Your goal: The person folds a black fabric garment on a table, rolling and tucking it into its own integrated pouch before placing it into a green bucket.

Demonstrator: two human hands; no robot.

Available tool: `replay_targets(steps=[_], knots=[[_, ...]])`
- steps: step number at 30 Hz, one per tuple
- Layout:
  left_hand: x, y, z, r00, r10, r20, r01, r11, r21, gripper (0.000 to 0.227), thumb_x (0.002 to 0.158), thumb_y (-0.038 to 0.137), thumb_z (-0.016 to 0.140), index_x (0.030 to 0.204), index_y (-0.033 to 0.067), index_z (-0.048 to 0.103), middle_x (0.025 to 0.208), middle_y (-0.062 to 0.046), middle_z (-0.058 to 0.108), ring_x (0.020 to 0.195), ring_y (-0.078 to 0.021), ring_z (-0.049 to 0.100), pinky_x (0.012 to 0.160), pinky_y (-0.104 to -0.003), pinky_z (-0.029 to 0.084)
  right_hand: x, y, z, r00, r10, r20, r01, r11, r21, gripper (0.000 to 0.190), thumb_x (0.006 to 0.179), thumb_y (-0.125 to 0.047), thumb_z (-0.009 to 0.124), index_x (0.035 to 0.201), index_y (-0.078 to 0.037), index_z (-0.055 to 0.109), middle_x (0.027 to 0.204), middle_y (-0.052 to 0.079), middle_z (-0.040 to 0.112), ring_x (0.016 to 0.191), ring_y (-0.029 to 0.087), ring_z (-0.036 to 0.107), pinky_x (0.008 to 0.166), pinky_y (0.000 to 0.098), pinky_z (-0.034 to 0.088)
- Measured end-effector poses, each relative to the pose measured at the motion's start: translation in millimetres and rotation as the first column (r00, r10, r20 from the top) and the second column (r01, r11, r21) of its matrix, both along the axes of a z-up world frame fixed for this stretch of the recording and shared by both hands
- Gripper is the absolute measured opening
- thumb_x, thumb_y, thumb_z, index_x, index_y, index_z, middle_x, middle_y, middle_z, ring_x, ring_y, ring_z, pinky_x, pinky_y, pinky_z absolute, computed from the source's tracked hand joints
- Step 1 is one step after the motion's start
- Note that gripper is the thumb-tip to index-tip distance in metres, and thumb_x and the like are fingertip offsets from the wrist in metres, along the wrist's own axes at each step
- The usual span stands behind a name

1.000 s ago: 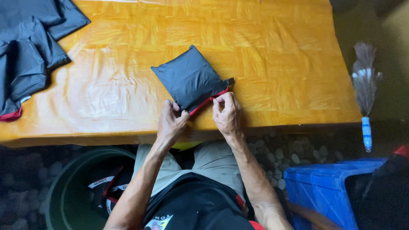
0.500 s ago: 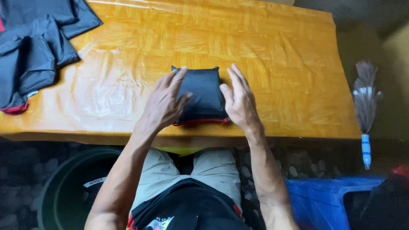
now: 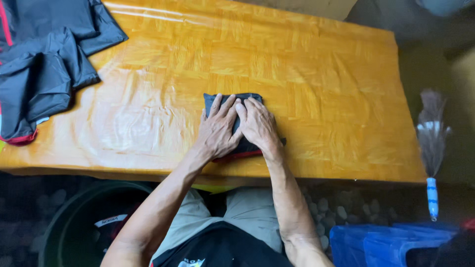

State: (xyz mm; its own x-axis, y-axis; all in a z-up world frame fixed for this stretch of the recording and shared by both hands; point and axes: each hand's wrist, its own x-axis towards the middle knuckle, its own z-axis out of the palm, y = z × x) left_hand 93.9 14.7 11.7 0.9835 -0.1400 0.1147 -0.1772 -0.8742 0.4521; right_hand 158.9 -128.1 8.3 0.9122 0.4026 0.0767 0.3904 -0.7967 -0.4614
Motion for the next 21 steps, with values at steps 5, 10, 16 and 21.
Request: replay_targets(steps=[5,10,16,21], knots=[[-4.4,-0.4,-0.1,0.999,0.023,0.028,-0.023,1.0,-0.005,0.081,0.091,0.058,0.047,0.161,0.0167,0.035,0.166,-0.008,0.034,0.156,-0.0391,0.021,0.108,-0.077,0.036,9.0,-4.5,4.7,0.999,0.044,0.013,-0.043,0.998,-0.041,0.072,0.109,-0.06,0.03,0.14,-0.003,0.06,0.143,0.021,0.06,0.138,0.037,0.054,0.114,0.0524,0.043],[-3.0,-2.1,-8.5,0.998,0.045,0.033,-0.044,0.999,-0.026,0.08,0.091,0.058,0.046,0.159,0.018,0.036,0.165,-0.006,0.036,0.156,-0.0374,0.021,0.11,-0.075,0.035,7.3,-0.6,-0.2,1.0,-0.01,0.005,0.011,0.999,-0.052,0.071,0.109,-0.062,0.029,0.138,-0.006,0.061,0.141,0.018,0.061,0.136,0.035,0.056,0.113,0.0506,0.044],[-2.2,-2.6,-13.7,0.995,0.06,0.077,-0.059,0.998,-0.023,0.082,0.089,0.061,0.046,0.159,0.0187,0.037,0.164,-0.005,0.036,0.156,-0.0347,0.022,0.11,-0.073,0.037,6.3,-0.6,-2.9,0.998,-0.033,0.053,0.034,0.999,-0.024,0.07,0.109,-0.061,0.03,0.135,-0.004,0.063,0.135,0.021,0.064,0.132,0.037,0.059,0.111,0.0511,0.045],[-3.6,-2.6,-10.5,0.994,0.056,0.093,-0.053,0.998,-0.037,0.08,0.09,0.059,0.045,0.158,0.0169,0.038,0.163,-0.006,0.038,0.155,-0.0356,0.025,0.11,-0.072,0.037,12.6,-0.3,-17.9,0.991,-0.067,0.115,0.068,0.998,-0.011,0.069,0.109,-0.06,0.033,0.132,-0.003,0.064,0.129,0.022,0.066,0.128,0.037,0.062,0.109,0.0498,0.047]])
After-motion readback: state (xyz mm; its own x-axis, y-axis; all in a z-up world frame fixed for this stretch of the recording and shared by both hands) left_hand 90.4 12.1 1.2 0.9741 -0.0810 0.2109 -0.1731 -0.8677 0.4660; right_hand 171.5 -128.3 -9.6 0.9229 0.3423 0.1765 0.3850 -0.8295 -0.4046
